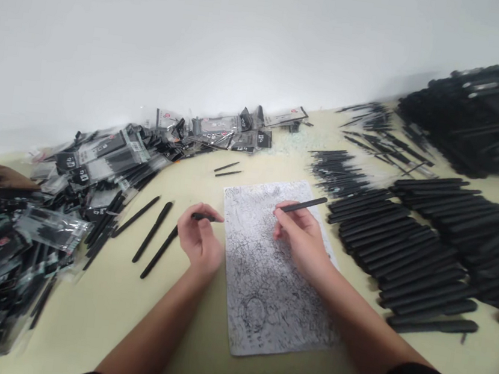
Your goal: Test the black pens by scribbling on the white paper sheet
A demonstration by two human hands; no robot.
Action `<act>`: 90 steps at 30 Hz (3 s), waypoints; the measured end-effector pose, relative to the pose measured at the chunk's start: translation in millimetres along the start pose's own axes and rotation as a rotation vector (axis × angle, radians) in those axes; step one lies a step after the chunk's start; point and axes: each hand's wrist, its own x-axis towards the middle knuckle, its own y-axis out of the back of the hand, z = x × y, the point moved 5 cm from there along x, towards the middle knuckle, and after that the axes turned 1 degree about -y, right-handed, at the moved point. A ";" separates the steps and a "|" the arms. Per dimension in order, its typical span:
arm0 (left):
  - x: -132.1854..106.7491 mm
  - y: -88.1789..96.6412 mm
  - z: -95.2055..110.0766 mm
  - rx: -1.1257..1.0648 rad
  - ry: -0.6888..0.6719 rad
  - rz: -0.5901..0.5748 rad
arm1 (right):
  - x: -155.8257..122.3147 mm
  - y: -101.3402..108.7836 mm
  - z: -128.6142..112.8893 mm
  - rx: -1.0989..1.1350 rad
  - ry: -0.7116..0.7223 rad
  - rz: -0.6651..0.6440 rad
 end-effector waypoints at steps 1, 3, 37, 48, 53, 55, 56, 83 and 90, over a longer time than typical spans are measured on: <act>0.2 0.8 -1.7 -0.012 0.026 0.013 | -0.2 -0.3 0.1 -0.034 0.023 -0.013; -0.1 2.5 -4.6 -0.029 0.057 0.035 | -0.3 -0.5 0.7 -0.072 0.045 -0.029; 102.3 -36.5 -35.9 -0.136 0.308 -0.066 | 7.8 -12.4 10.9 -0.126 0.129 -0.087; 123.2 -22.2 -69.5 -0.025 0.307 -0.144 | 6.1 -13.4 10.9 -0.161 0.154 -0.088; 124.1 -14.8 -76.2 -0.052 0.308 -0.128 | 4.3 -13.2 10.1 -0.180 0.156 -0.098; 123.6 -13.7 -78.8 -0.060 0.311 -0.123 | 3.8 -12.7 10.5 -0.191 0.159 -0.104; 123.1 -13.8 -79.7 -0.061 0.310 -0.125 | 3.8 -12.4 11.0 -0.194 0.158 -0.106; 101.2 -39.1 -97.0 -0.318 0.361 -0.114 | 6.5 -8.6 16.8 -0.226 0.176 -0.095; 105.0 -34.7 -90.3 -0.314 0.409 -0.114 | 5.6 -10.0 13.8 -0.226 0.173 -0.086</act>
